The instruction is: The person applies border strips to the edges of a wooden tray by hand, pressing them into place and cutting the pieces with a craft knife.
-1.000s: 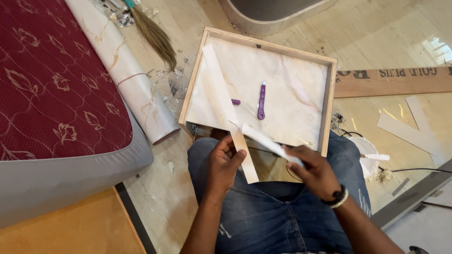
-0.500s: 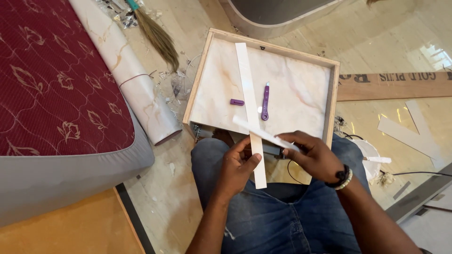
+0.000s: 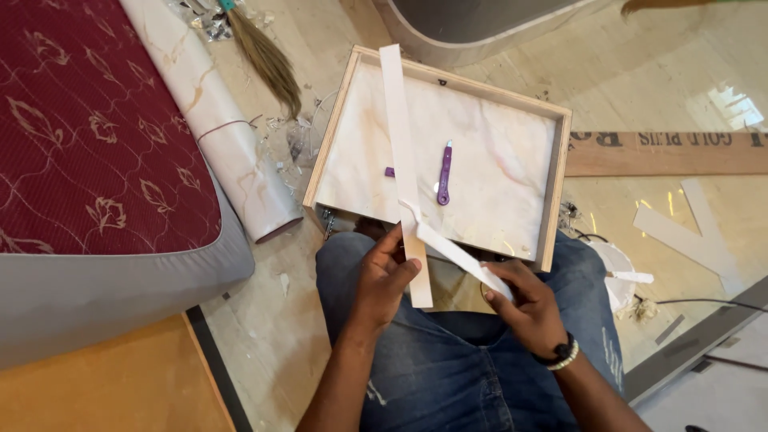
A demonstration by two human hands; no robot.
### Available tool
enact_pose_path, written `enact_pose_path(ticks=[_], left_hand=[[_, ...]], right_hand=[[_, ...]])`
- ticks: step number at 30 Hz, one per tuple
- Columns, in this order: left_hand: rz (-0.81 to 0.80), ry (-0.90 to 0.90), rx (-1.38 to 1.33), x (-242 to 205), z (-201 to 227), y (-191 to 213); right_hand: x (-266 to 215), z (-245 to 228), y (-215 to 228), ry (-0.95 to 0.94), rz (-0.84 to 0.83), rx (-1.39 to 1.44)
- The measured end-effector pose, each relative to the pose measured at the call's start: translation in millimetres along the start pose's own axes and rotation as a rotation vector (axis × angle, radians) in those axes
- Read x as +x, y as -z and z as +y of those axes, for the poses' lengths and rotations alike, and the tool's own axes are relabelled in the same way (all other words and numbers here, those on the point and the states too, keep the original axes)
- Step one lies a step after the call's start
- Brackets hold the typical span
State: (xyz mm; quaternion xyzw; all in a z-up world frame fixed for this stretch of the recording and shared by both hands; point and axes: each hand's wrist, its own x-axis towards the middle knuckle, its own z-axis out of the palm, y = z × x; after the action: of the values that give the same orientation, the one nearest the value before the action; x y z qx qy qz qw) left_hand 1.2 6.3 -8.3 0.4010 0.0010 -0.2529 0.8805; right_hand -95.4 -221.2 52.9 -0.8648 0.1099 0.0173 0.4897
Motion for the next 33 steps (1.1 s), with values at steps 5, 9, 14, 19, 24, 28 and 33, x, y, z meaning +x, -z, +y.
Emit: enact_pose_path(ticks=[5, 9, 14, 19, 24, 28, 33], left_hand=[[0.02, 0.031, 0.191, 1, 7, -12], [-0.041, -0.009, 0.212, -4, 5, -15], [-0.062, -0.028, 0.169, -2, 11, -13], [-0.062, 0.013, 0.118, -4, 9, -15], [-0.07, -0.036, -0.1, -6, 15, -13], [-0.005, -0.058, -0.098, -1, 10, -5], [0.068, -0.038, -0.003, 5, -10, -3]], right_hand=[[30, -19, 28, 0.163, 0.057, -0.074], [51, -34, 26, 0.056, -0.01, -0.065], [50, -45, 4, 0.063, -0.166, 0.093], [37, -37, -12, 0.083, -0.083, -0.016], [11, -30, -25, 0.037, 0.006, -0.096], [-4, -20, -14, 0.163, 0.014, -0.023], [7, -31, 8, 0.174, 0.045, 0.081]])
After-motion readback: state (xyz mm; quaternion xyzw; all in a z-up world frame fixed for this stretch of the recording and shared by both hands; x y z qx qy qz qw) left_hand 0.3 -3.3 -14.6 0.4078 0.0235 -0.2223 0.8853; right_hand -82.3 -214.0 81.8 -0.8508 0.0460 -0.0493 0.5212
